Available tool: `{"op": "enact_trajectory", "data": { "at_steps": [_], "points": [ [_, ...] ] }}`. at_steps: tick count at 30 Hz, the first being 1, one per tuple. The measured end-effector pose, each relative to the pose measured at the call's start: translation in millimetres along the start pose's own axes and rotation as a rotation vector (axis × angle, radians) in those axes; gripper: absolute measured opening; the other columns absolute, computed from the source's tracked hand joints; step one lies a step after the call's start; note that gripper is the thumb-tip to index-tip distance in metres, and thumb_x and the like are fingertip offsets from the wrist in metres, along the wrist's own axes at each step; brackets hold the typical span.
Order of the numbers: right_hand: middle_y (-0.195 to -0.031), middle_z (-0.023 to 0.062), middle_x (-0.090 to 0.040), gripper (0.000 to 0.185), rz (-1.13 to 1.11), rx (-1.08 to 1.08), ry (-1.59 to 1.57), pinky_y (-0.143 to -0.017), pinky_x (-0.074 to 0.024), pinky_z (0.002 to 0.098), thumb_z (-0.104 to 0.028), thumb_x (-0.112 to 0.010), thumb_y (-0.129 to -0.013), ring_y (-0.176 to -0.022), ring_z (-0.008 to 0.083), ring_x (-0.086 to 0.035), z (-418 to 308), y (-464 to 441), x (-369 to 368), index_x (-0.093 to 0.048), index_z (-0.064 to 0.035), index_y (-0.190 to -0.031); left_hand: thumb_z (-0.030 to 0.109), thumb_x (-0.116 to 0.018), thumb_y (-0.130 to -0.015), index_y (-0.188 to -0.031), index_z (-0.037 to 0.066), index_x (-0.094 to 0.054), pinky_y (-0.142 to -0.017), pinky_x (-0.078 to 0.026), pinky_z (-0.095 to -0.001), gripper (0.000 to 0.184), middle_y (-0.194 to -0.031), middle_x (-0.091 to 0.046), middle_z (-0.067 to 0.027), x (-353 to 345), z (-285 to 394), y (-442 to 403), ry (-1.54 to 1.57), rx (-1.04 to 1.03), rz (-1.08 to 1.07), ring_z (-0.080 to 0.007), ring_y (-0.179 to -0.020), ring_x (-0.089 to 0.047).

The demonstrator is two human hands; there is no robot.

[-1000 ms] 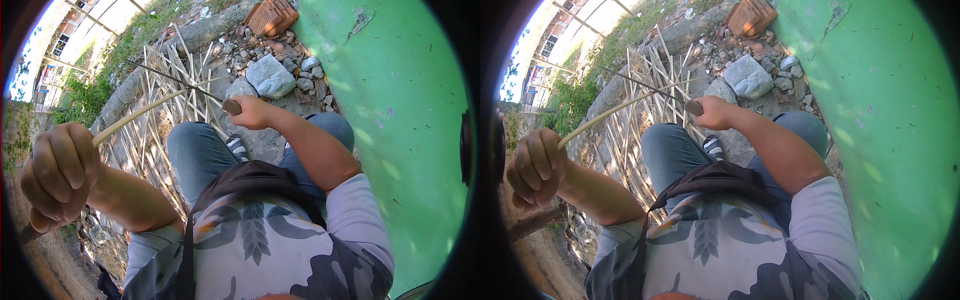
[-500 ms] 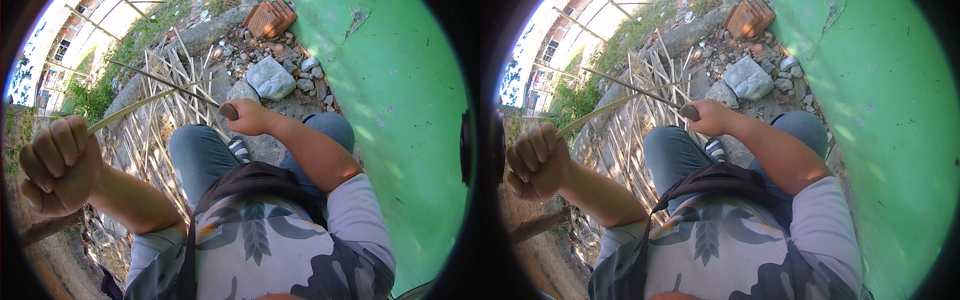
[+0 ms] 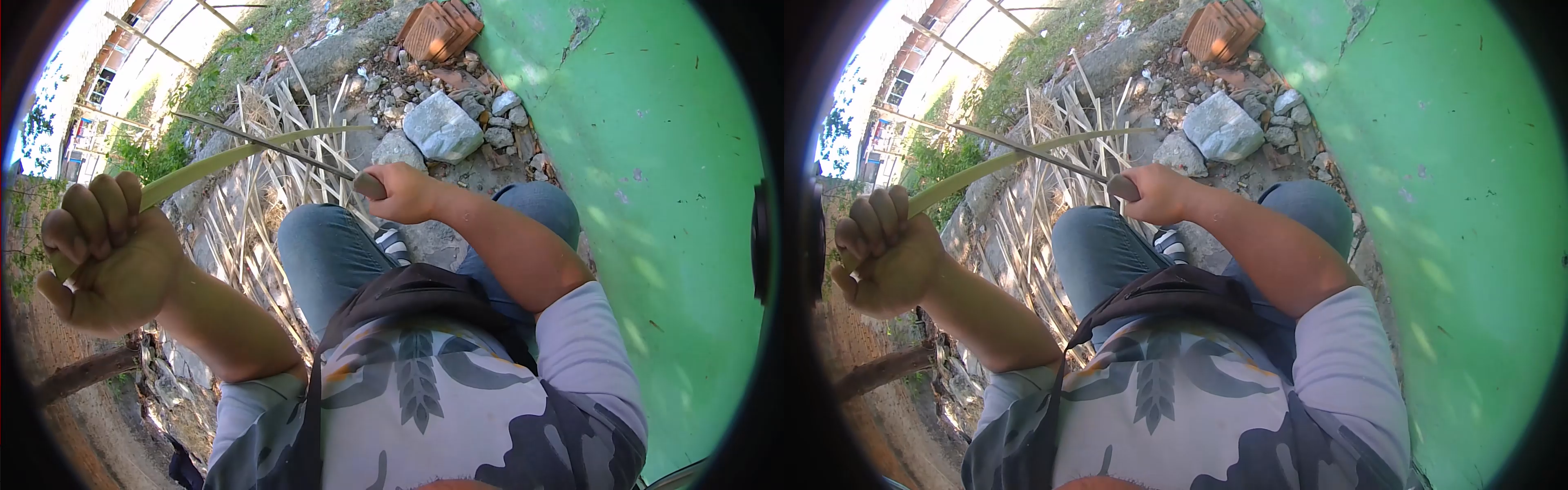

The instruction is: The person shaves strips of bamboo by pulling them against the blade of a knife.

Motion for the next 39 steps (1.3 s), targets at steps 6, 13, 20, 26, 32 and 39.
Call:
{"op": "enact_trajectory", "data": {
  "at_steps": [6,13,20,26,32,39],
  "points": [
    [-0.096,0.0248,-0.067,0.035,-0.118,-0.425,0.208,-0.080,-0.0516,0.0441,-0.021,-0.062,-0.071,-0.090,0.0392,-0.066,71.8,-5.6,-17.5,-0.065,0.0001,-0.099,0.049,-0.041,-0.092,-0.071,0.013,-0.041,-0.054,-0.020,-0.0294,0.041,-0.061,-0.029,0.0014,17.6,1.4,-0.9,-0.071,0.000,0.098,-0.0109,-0.055,-0.024],
    [-0.091,0.0224,-0.067,0.034,-0.034,-0.104,0.230,-0.076,-0.0515,0.0425,-0.022,-0.062,-0.072,-0.085,0.0389,-0.065,27.6,-3.3,-4.1,-0.064,0.0013,-0.097,0.053,-0.038,-0.091,-0.070,0.013,-0.042,-0.052,-0.019,-0.0288,0.045,-0.060,-0.026,0.0019,29.4,9.8,1.3,-0.135,-0.086,0.105,-0.0108,-0.054,-0.022],
    [-0.090,0.0224,-0.067,0.032,-0.066,-0.096,0.152,-0.075,-0.0501,0.0435,-0.022,-0.062,-0.072,-0.084,0.0408,-0.064,48.6,-11.6,-26.7,-0.062,0.0017,-0.094,0.052,-0.039,-0.091,-0.069,0.012,-0.040,-0.051,-0.017,-0.0284,0.045,-0.060,-0.026,0.0019,33.4,3.3,0.8,-0.191,-0.076,0.226,-0.0101,-0.054,-0.020],
    [-0.096,0.0238,-0.067,0.037,-0.080,-0.276,0.401,-0.080,-0.0507,0.0440,-0.024,-0.062,-0.070,-0.092,0.0402,-0.064,75.2,-4.9,-10.5,-0.065,0.0025,-0.096,0.050,-0.039,-0.092,-0.069,0.013,-0.038,-0.051,-0.017,-0.0289,0.043,-0.061,-0.025,0.0022,36.4,6.3,4.4,-0.193,-0.079,0.246,-0.0107,-0.053,-0.020],
    [-0.086,0.0202,-0.066,0.031,-0.087,-0.051,0.121,-0.073,-0.0498,0.0411,-0.021,-0.061,-0.071,-0.082,0.0387,-0.063,7.5,0.4,-7.3,-0.062,-0.0009,-0.095,0.050,-0.037,-0.092,-0.068,0.014,-0.035,-0.051,-0.018,-0.0292,0.043,-0.061,-0.024,0.0021,29.9,6.9,4.7,-0.162,-0.106,0.219,-0.0112,-0.054,-0.020],
    [-0.087,0.0222,-0.066,0.031,-0.075,-0.162,0.252,-0.075,-0.0497,0.0432,-0.019,-0.062,-0.071,-0.084,0.0407,-0.063,57.6,-11.0,-21.5,-0.061,0.0021,-0.094,0.051,-0.035,-0.094,-0.068,0.014,-0.034,-0.052,-0.018,-0.0290,0.044,-0.061,-0.024,0.0021,20.9,-0.8,4.4,-0.214,-0.079,0.231,-0.0109,-0.054,-0.020]
  ]
}}
Point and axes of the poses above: each hand's wrist, its own y-axis away from the middle knuckle, its own x-axis out of the back of the hand, z = x × y, the point moved 8 cm from there along -y, towards the middle knuckle
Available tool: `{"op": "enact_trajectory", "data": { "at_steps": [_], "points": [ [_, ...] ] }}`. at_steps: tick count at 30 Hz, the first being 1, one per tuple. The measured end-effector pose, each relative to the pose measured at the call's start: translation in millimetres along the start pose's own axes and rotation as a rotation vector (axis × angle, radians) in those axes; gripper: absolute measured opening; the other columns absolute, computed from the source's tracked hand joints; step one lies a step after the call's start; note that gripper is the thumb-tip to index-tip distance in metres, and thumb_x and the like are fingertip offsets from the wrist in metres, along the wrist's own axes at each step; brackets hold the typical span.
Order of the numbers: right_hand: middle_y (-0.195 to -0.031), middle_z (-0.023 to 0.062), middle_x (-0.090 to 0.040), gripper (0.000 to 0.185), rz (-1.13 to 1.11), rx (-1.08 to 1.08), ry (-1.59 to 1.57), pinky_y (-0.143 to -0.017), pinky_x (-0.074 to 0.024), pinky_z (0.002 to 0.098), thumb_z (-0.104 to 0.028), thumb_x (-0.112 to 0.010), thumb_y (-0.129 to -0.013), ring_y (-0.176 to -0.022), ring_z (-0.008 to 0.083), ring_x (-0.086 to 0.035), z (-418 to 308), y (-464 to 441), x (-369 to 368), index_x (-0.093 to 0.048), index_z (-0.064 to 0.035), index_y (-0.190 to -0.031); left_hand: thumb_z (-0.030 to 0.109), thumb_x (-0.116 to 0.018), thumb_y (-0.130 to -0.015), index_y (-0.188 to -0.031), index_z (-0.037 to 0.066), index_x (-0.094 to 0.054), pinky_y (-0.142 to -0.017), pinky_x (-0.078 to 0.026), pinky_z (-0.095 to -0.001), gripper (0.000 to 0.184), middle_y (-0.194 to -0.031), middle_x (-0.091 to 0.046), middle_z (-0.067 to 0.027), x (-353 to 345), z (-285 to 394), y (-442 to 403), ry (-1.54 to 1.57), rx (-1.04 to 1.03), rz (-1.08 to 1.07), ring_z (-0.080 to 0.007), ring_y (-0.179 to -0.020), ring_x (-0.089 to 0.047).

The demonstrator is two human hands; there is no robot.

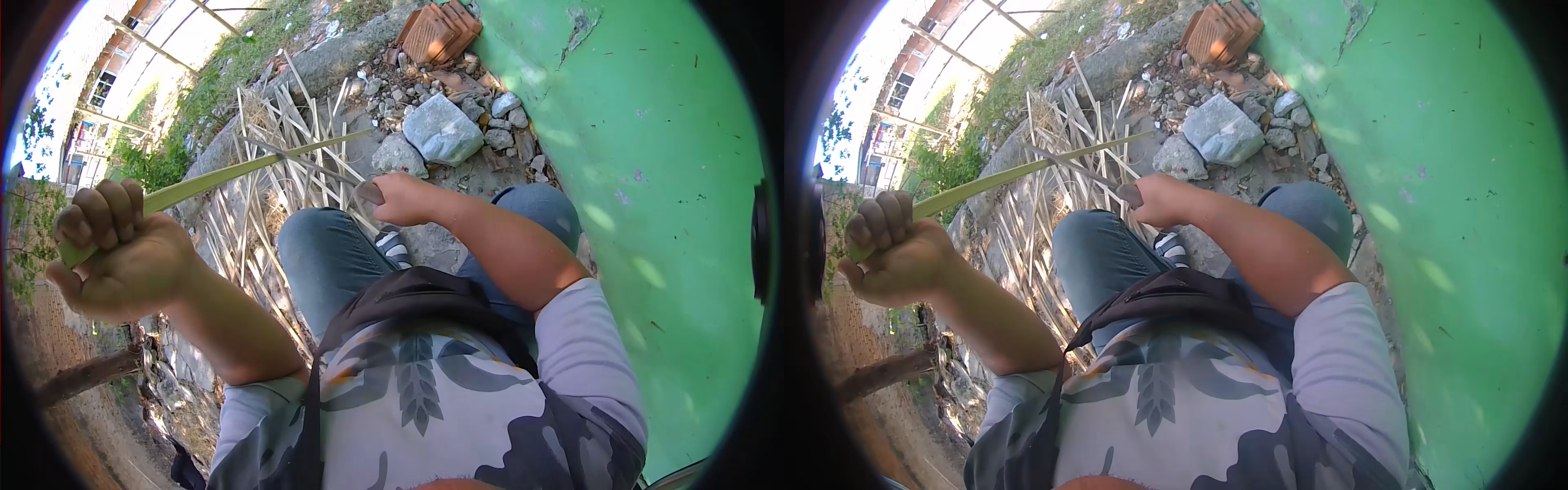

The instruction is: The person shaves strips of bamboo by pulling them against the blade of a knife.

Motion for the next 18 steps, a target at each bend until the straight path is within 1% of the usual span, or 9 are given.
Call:
{"op": "enact_trajectory", "data": {
  "at_steps": [3,6,9,12,15,18],
  "points": [
    [-0.088,0.0230,-0.066,0.029,-0.012,-0.122,0.062,-0.076,-0.0496,0.0443,-0.019,-0.062,-0.070,-0.086,0.0417,-0.063,14.3,5.8,3.2,-0.062,0.0029,-0.089,0.051,-0.035,-0.094,-0.069,0.014,-0.034,-0.052,-0.018,-0.0291,0.045,-0.061,-0.024,0.0021,-1.8,0.8,0.6,0.019,0.002,-0.038,-0.0108,-0.054,-0.020],
    [-0.085,0.0221,-0.066,0.025,0.063,-0.005,0.058,-0.074,-0.0492,0.0436,-0.019,-0.062,-0.070,-0.082,0.0404,-0.063,-4.1,10.0,20.0,-0.061,0.0019,-0.085,0.051,-0.035,-0.094,-0.069,0.014,-0.034,-0.052,-0.018,-0.0291,0.045,-0.061,-0.024,0.0021,-5.7,3.3,0.5,0.014,-0.022,-0.041,-0.0107,-0.054,-0.020],
    [-0.082,0.0207,-0.065,0.024,-0.009,0.115,-0.169,-0.072,-0.0486,0.0428,-0.019,-0.061,-0.071,-0.077,0.0384,-0.062,-43.5,23.4,33.6,-0.059,0.0013,-0.084,0.052,-0.036,-0.095,-0.069,0.014,-0.035,-0.052,-0.018,-0.0287,0.046,-0.062,-0.024,0.0022,-7.9,3.0,0.3,0.027,-0.030,-0.046,-0.0106,-0.054,-0.020],
    [-0.081,0.0199,-0.064,0.024,-0.035,0.120,-0.230,-0.072,-0.0481,0.0420,-0.019,-0.060,-0.071,-0.075,0.0367,-0.061,-40.0,19.0,22.1,-0.057,0.0010,-0.085,0.052,-0.036,-0.095,-0.069,0.014,-0.035,-0.052,-0.018,-0.0282,0.046,-0.062,-0.025,0.0021,-12.8,0.9,1.3,0.023,-0.014,-0.044,-0.0106,-0.055,-0.021],
    [-0.083,0.0214,-0.064,0.026,-0.026,0.023,-0.062,-0.073,-0.0482,0.0424,-0.020,-0.060,-0.071,-0.079,0.0383,-0.062,-5.7,3.0,8.4,-0.058,0.0012,-0.087,0.053,-0.037,-0.095,-0.069,0.014,-0.035,-0.052,-0.018,-0.0279,0.046,-0.062,-0.025,0.0019,-14.4,-1.7,3.2,0.027,-0.001,-0.039,-0.0105,-0.055,-0.021],
    [-0.092,0.0237,-0.067,0.039,-0.123,-0.190,0.147,-0.082,-0.0508,0.0427,-0.027,-0.062,-0.072,-0.091,0.0384,-0.065,27.6,-3.0,3.0,-0.063,0.0031,-0.098,0.053,-0.037,-0.095,-0.069,0.014,-0.034,-0.052,-0.018,-0.0279,0.047,-0.062,-0.025,0.0018,-13.9,-2.5,5.3,0.047,0.003,-0.049,-0.0104,-0.055,-0.021]
  ]
}}
Point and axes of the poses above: each hand's wrist, its own y-axis away from the middle knuckle, its own x-axis out of the back of the hand, z = x × y, the point moved 8 cm from there along -y, towards the middle knuckle
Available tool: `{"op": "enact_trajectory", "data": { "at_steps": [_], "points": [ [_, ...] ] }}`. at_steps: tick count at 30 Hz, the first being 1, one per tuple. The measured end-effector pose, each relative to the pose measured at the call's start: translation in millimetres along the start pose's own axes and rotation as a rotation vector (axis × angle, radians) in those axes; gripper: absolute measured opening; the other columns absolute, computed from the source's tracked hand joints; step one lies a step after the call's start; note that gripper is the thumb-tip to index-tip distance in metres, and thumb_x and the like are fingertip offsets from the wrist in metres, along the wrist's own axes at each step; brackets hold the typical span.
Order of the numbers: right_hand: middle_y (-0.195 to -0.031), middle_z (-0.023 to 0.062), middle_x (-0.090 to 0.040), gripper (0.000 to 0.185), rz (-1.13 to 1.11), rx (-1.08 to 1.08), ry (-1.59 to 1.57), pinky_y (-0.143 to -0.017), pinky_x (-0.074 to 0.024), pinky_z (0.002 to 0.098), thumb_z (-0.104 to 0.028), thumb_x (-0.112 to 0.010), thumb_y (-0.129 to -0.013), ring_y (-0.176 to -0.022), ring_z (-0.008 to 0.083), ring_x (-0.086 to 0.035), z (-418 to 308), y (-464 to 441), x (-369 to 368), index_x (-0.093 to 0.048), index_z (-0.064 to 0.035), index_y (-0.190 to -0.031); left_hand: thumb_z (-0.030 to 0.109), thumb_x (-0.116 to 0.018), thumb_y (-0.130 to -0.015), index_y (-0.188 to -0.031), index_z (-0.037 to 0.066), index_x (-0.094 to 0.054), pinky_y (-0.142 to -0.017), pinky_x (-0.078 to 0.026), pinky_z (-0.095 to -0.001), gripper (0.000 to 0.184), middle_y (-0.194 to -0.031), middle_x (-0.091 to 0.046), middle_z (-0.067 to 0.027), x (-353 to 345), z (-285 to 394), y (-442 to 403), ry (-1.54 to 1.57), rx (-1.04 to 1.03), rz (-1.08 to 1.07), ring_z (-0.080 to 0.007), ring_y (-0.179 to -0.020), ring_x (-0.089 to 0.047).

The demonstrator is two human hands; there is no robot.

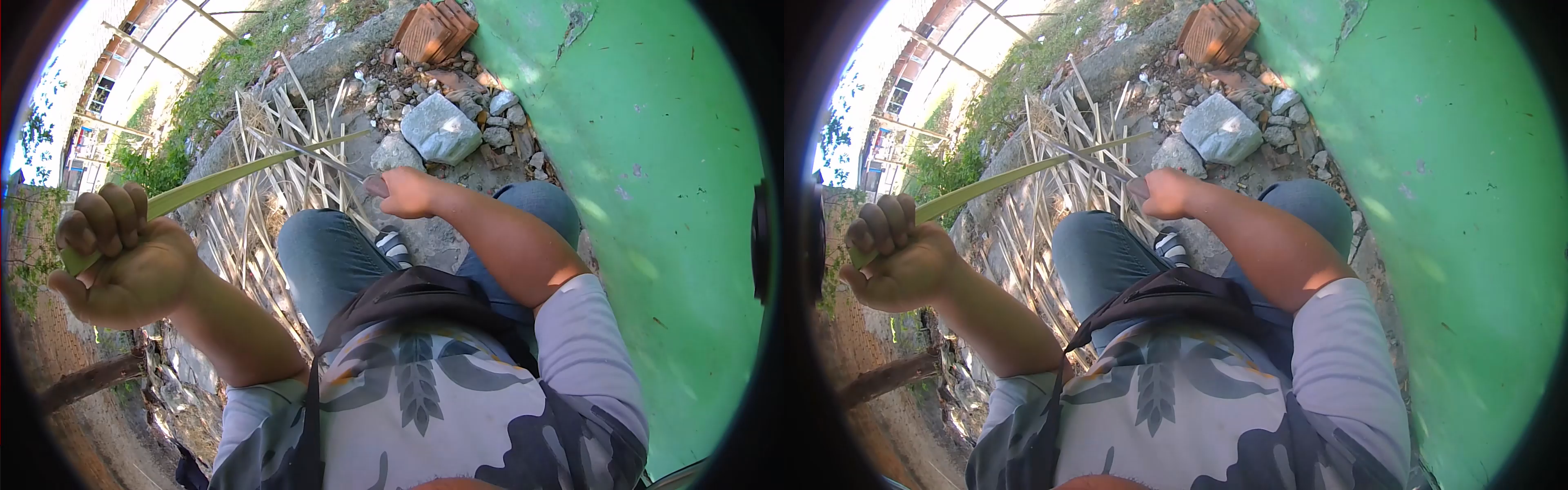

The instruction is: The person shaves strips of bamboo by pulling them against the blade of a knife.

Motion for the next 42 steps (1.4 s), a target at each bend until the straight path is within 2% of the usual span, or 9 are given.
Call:
{"op": "enact_trajectory", "data": {
  "at_steps": [6,9,15,18,21,25,27,33,42],
  "points": [
    [-0.094,0.0237,-0.067,0.037,0.076,0.170,-0.053,-0.083,-0.0503,0.0428,-0.028,-0.063,-0.073,-0.093,0.0394,-0.064,-29.1,24.1,27.7,-0.063,0.0020,-0.095,0.050,-0.036,-0.093,-0.066,0.014,-0.036,-0.054,-0.019,-0.0293,0.045,-0.063,-0.024,0.0026,11.8,6.7,-2.1,-0.024,-0.012,-0.027,-0.0114,-0.057,-0.023],
    [-0.084,0.0221,-0.065,0.025,0.127,0.289,-0.188,-0.074,-0.0487,0.0431,-0.022,-0.061,-0.073,-0.079,0.0392,-0.062,-53.5,35.4,34.1,-0.056,0.0015,-0.081,0.052,-0.036,-0.094,-0.068,0.014,-0.034,-0.053,-0.019,-0.0284,0.047,-0.063,-0.025,0.0020,13.1,7.1,-2.3,-0.029,-0.037,0.014,-0.0107,-0.055,-0.022],
    [-0.084,0.0208,-0.065,0.025,0.003,0.082,-0.149,-0.073,-0.0484,0.0432,-0.022,-0.060,-0.073,-0.078,0.0390,-0.062,-25.6,16.0,10.6,-0.056,0.0011,-0.082,0.053,-0.037,-0.095,-0.069,0.014,-0.031,-0.051,-0.018,-0.0278,0.047,-0.062,-0.025,0.0017,13.5,4.6,-0.3,-0.046,-0.022,0.037,-0.0100,-0.054,-0.021],
    [-0.098,0.0240,-0.067,0.034,0.008,0.013,0.001,-0.086,-0.0498,0.0424,-0.023,-0.060,-0.073,-0.097,0.0385,-0.064,-12.3,9.1,9.0,-0.063,0.0026,-0.094,0.053,-0.036,-0.095,-0.068,0.014,-0.030,-0.051,-0.018,-0.0276,0.048,-0.062,-0.024,0.0019,12.6,6.7,3.1,-0.082,-0.039,0.069,-0.0099,-0.054,-0.020],
    [-0.083,0.0200,-0.065,0.026,0.130,0.149,-0.108,-0.072,-0.0486,0.0415,-0.019,-0.060,-0.072,-0.078,0.0351,-0.063,-21.1,15.5,16.6,-0.058,0.0023,-0.087,0.053,-0.037,-0.095,-0.068,0.015,-0.029,-0.051,-0.017,-0.0276,0.048,-0.062,-0.024,0.0019,13.9,10.7,2.5,-0.087,-0.053,0.077,-0.0099,-0.054,-0.019],
    [-0.082,0.0204,-0.065,0.027,0.117,0.293,-0.246,-0.072,-0.0484,0.0420,-0.018,-0.060,-0.071,-0.077,0.0351,-0.062,-47.7,30.1,23.8,-0.058,0.0024,-0.089,0.052,-0.040,-0.092,-0.068,0.014,-0.038,-0.053,-0.019,-0.0286,0.045,-0.063,-0.024,0.0025,19.6,9.5,-2.1,0.004,-0.011,-0.008,-0.0107,-0.057,-0.023],
    [-0.082,0.0206,-0.065,0.028,0.100,0.309,-0.301,-0.073,-0.0483,0.0425,-0.018,-0.061,-0.071,-0.077,0.0358,-0.062,-54.4,33.0,23.9,-0.058,0.0022,-0.089,0.053,-0.038,-0.094,-0.068,0.015,-0.032,-0.052,-0.018,-0.0280,0.047,-0.063,-0.024,0.0021,13.5,8.2,-1.8,-0.004,-0.022,0.009,-0.0103,-0.055,-0.021],
    [-0.094,0.0220,-0.067,0.036,0.059,0.112,-0.067,-0.080,-0.0492,0.0437,-0.028,-0.063,-0.071,-0.093,0.0387,-0.064,-13.6,4.0,8.7,-0.064,-0.0009,-0.096,0.054,-0.038,-0.095,-0.069,0.015,-0.031,-0.052,-0.018,-0.0273,0.048,-0.063,-0.025,0.0020,4.6,5.8,1.8,-0.017,-0.021,0.011,-0.0099,-0.055,-0.021],
    [-0.084,0.0198,-0.066,0.029,0.080,0.345,-0.320,-0.072,-0.0488,0.0403,-0.020,-0.061,-0.070,-0.079,0.0330,-0.064,-69.3,45.9,35.1,-0.061,0.0002,-0.092,0.054,-0.038,-0.095,-0.070,0.014,-0.033,-0.052,-0.019,-0.0273,0.047,-0.063,-0.026,0.0017,7.1,7.0,-0.9,0.029,-0.026,-0.023,-0.0099,-0.055,-0.021]
  ]
}}
Point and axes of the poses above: each hand's wrist, its own y-axis away from the middle knuckle, its own x-axis out of the back of the hand, z = x × y, the point moved 8 cm from there along -y, towards the middle knuckle
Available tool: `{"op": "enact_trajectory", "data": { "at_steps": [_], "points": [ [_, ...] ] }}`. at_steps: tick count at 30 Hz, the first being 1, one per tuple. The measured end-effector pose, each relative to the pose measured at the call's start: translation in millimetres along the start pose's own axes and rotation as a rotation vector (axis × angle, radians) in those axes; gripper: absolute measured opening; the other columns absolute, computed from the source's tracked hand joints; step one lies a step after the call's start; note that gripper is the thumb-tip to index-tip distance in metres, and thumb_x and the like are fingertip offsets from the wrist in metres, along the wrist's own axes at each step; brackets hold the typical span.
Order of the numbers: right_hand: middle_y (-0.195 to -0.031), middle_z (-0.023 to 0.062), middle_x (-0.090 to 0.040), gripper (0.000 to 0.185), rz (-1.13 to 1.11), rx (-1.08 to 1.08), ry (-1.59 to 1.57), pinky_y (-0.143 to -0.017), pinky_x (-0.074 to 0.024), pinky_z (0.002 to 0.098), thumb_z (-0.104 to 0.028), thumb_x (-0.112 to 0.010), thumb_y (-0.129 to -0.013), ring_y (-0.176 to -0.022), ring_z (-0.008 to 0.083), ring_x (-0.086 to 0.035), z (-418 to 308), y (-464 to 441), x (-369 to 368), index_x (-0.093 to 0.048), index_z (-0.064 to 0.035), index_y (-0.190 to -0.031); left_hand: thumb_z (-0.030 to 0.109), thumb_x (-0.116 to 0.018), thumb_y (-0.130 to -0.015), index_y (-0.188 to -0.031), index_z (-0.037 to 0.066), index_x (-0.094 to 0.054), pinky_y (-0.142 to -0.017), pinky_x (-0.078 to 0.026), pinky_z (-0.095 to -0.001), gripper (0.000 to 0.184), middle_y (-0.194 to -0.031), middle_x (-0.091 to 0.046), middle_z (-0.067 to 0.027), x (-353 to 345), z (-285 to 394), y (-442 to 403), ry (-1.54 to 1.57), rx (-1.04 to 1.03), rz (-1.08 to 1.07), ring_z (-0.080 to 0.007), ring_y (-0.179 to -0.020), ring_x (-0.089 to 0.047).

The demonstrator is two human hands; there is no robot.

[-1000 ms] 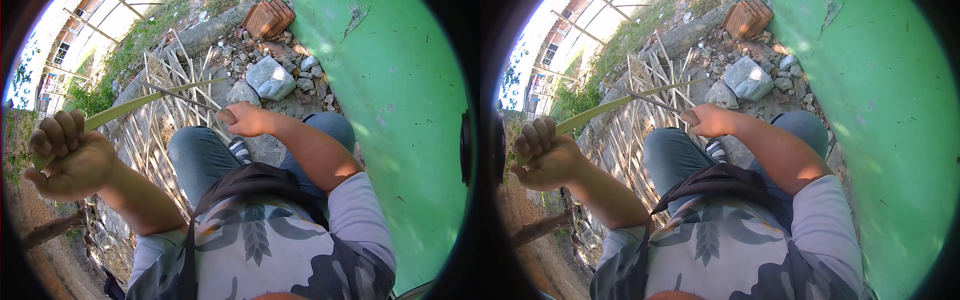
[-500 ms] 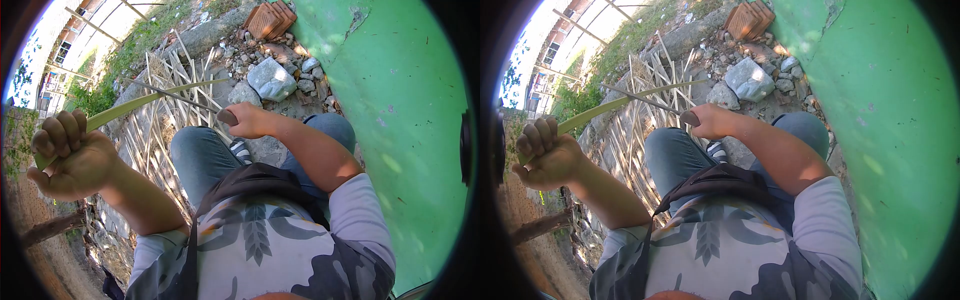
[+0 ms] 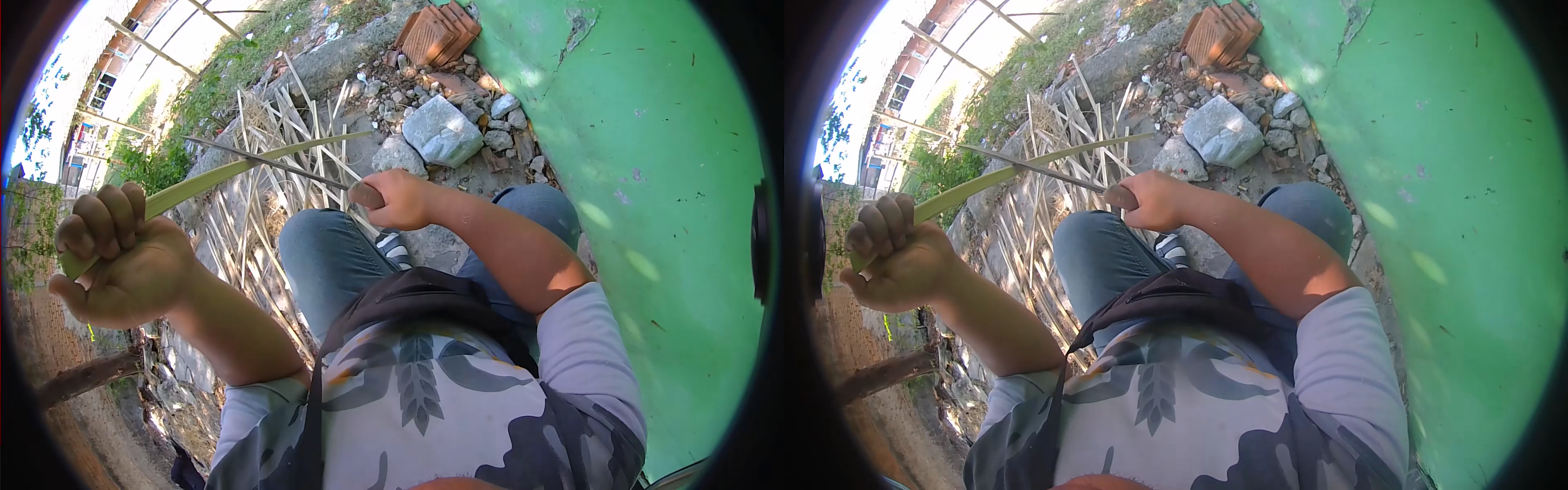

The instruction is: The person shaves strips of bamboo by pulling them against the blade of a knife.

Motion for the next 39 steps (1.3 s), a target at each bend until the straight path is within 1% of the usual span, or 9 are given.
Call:
{"op": "enact_trajectory", "data": {
  "at_steps": [3,8,12,18,21,24,30,33,39],
  "points": [
    [-0.084,0.0200,-0.066,0.028,0.004,-0.021,-0.076,-0.073,-0.0490,0.0404,-0.019,-0.061,-0.071,-0.080,0.0335,-0.064,9.6,-3.0,-3.5,-0.061,0.0004,-0.091,0.054,-0.038,-0.095,-0.070,0.014,-0.035,-0.052,-0.019,-0.0274,0.047,-0.063,-0.027,0.0016,-3.6,-2.0,0.0,0.011,0.007,-0.021,-0.0099,-0.055,-0.021],
    [-0.098,0.0225,-0.067,0.038,-0.031,-0.250,0.251,-0.082,-0.0503,0.0441,-0.026,-0.063,-0.073,-0.095,0.0385,-0.064,73.5,-15.9,-9.6,-0.064,0.0007,-0.099,0.054,-0.038,-0.095,-0.072,0.013,-0.040,-0.052,-0.019,-0.0273,0.047,-0.063,-0.028,0.0016,-6.4,-3.8,3.2,0.000,0.015,-0.038,-0.0100,-0.055,-0.022],
    [-0.100,0.0225,-0.067,0.038,-0.025,-0.205,0.253,-0.083,-0.0504,0.0437,-0.027,-0.062,-0.073,-0.095,0.0389,-0.064,44.2,-4.9,-2.9,-0.064,-0.0002,-0.100,0.053,-0.038,-0.095,-0.072,0.013,-0.041,-0.053,-0.020,-0.0273,0.047,-0.063,-0.028,0.0015,-3.3,-4.1,0.5,0.004,0.024,-0.069,-0.0101,-0.056,-0.022],
    [-0.082,0.0205,-0.065,0.029,0.092,0.056,-0.051,-0.070,-0.0488,0.0404,-0.021,-0.061,-0.070,-0.078,0.0356,-0.063,8.3,-2.4,-3.3,-0.061,0.0011,-0.089,0.051,-0.039,-0.095,-0.070,0.014,-0.037,-0.054,-0.022,-0.0280,0.044,-0.064,-0.028,0.0019,5.5,-0.8,-4.3,0.060,0.046,-0.076,-0.0103,-0.057,-0.024],
    [-0.077,0.0196,-0.062,0.026,0.001,-0.052,0.098,-0.068,-0.0466,0.0406,-0.020,-0.061,-0.070,-0.073,0.0324,-0.061,39.6,-17.0,-6.0,-0.057,0.0015,-0.084,0.049,-0.042,-0.092,-0.067,0.016,-0.033,-0.055,-0.022,-0.0289,0.042,-0.064,-0.028,0.0025,1.2,-1.0,-3.7,0.127,0.098,-0.114,-0.0109,-0.057,-0.026],
    [-0.088,0.0225,-0.066,0.031,0.009,-0.196,0.165,-0.077,-0.0496,0.0434,-0.026,-0.063,-0.071,-0.087,0.0400,-0.064,63.2,-20.1,-5.5,-0.062,-0.0014,-0.090,0.048,-0.044,-0.090,-0.066,0.016,-0.032,-0.057,-0.022,-0.0294,0.041,-0.063,-0.029,0.0026,-3.0,0.7,1.6,0.143,0.128,-0.127,-0.0111,-0.058,-0.026],
    [-0.071,0.0158,-0.058,0.021,0.050,0.003,0.002,-0.065,-0.0443,0.0376,-0.018,-0.061,-0.071,-0.067,0.0260,-0.056,8.1,-2.6,7.0,-0.053,0.0001,-0.079,0.042,-0.052,-0.089,-0.066,0.018,-0.036,-0.059,-0.023,-0.0299,0.037,-0.063,-0.033,0.0028,-3.6,2.9,3.4,0.265,0.179,-0.197,-0.0108,-0.059,-0.029],
    [-0.072,0.0157,-0.059,0.020,0.055,0.028,-0.038,-0.066,-0.0454,0.0375,-0.017,-0.060,-0.072,-0.068,0.0257,-0.057,4.9,-2.3,7.5,-0.055,0.0002,-0.081,0.041,-0.055,-0.088,-0.067,0.019,-0.036,-0.060,-0.023,-0.0299,0.036,-0.064,-0.034,0.0031,-11.1,0.4,3.8,0.298,0.200,-0.242,-0.0107,-0.060,-0.030],
    [-0.079,0.0203,-0.063,0.028,0.079,-0.210,0.147,-0.070,-0.0477,0.0405,-0.021,-0.061,-0.070,-0.075,0.0349,-0.061,58.0,-15.6,6.5,-0.060,0.0012,-0.089,0.042,-0.055,-0.089,-0.068,0.019,-0.037,-0.060,-0.023,-0.0298,0.036,-0.064,-0.035,0.0035,-23.4,-1.8,8.7,0.260,0.201,-0.242,-0.0105,-0.060,-0.030]
  ]
}}
Point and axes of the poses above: each hand's wrist, its own y-axis away from the middle knuckle, its own x-axis out of the back of the hand, z = x × y, the point moved 8 cm from there along -y, towards the middle knuckle
